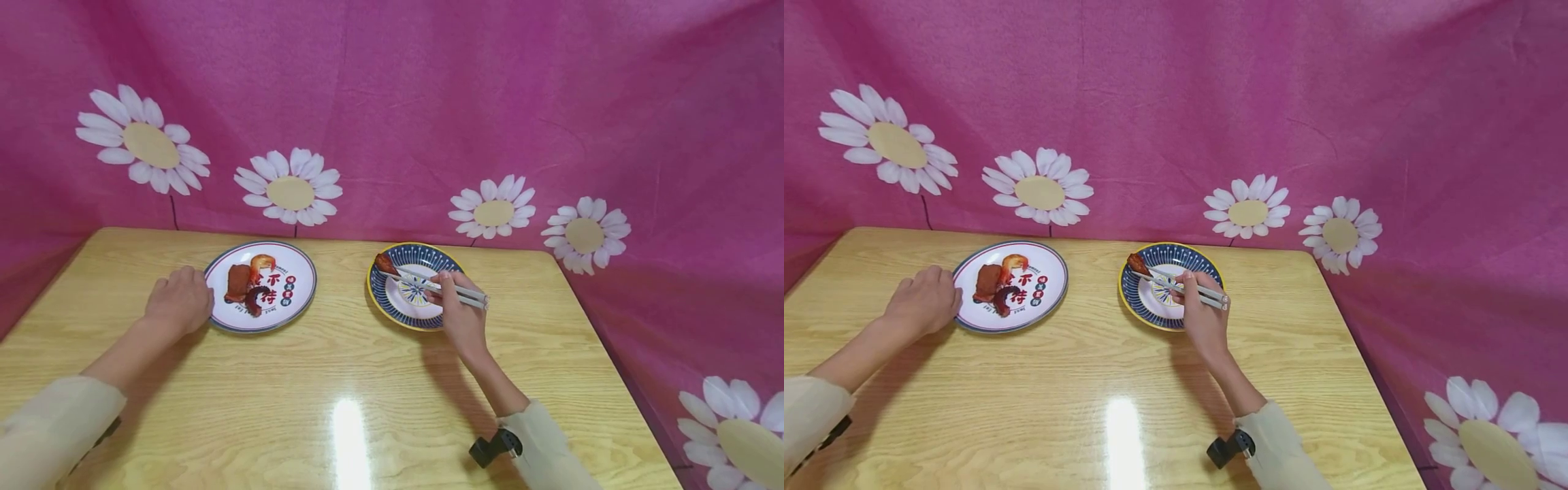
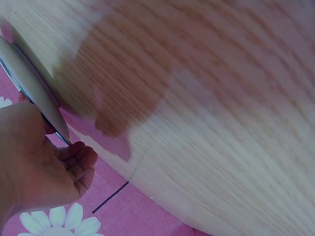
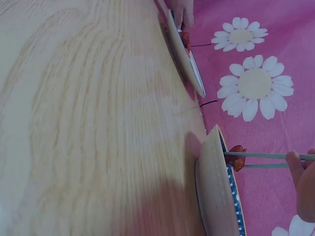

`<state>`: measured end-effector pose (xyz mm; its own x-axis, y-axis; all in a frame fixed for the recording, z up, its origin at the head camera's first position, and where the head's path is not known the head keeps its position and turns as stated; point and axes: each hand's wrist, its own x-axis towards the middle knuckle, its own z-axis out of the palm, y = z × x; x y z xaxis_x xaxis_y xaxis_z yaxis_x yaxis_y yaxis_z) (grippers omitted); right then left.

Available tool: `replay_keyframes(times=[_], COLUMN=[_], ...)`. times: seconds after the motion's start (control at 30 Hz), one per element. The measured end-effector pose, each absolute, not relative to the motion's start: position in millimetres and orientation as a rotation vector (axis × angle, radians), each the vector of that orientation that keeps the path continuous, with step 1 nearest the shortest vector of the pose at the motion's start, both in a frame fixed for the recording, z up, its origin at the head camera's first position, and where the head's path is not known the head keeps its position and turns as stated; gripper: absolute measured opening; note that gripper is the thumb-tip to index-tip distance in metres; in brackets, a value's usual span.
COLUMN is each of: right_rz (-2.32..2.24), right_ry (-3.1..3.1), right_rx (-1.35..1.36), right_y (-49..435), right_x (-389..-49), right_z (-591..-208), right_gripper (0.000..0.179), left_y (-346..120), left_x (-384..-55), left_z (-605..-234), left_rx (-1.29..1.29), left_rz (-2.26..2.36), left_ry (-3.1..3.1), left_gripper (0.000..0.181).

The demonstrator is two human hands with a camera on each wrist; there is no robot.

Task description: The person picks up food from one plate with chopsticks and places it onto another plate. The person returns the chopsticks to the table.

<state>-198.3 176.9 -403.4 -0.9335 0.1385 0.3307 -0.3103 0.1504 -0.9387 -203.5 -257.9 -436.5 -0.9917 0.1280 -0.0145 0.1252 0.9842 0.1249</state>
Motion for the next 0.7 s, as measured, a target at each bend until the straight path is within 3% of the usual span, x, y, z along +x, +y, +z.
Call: replay_keyframes(times=[0.7], right_rz=[1.854], right_ry=[-2.104], right_rx=[0.089], right_y=[189], right_x=[-200], right_z=[-411], right_gripper=[0.031], left_y=[-257], left_x=[-203], left_z=[-436], left_rx=[0.182], left_rz=[0.187], left_ry=[3.099], left_gripper=[0.039])
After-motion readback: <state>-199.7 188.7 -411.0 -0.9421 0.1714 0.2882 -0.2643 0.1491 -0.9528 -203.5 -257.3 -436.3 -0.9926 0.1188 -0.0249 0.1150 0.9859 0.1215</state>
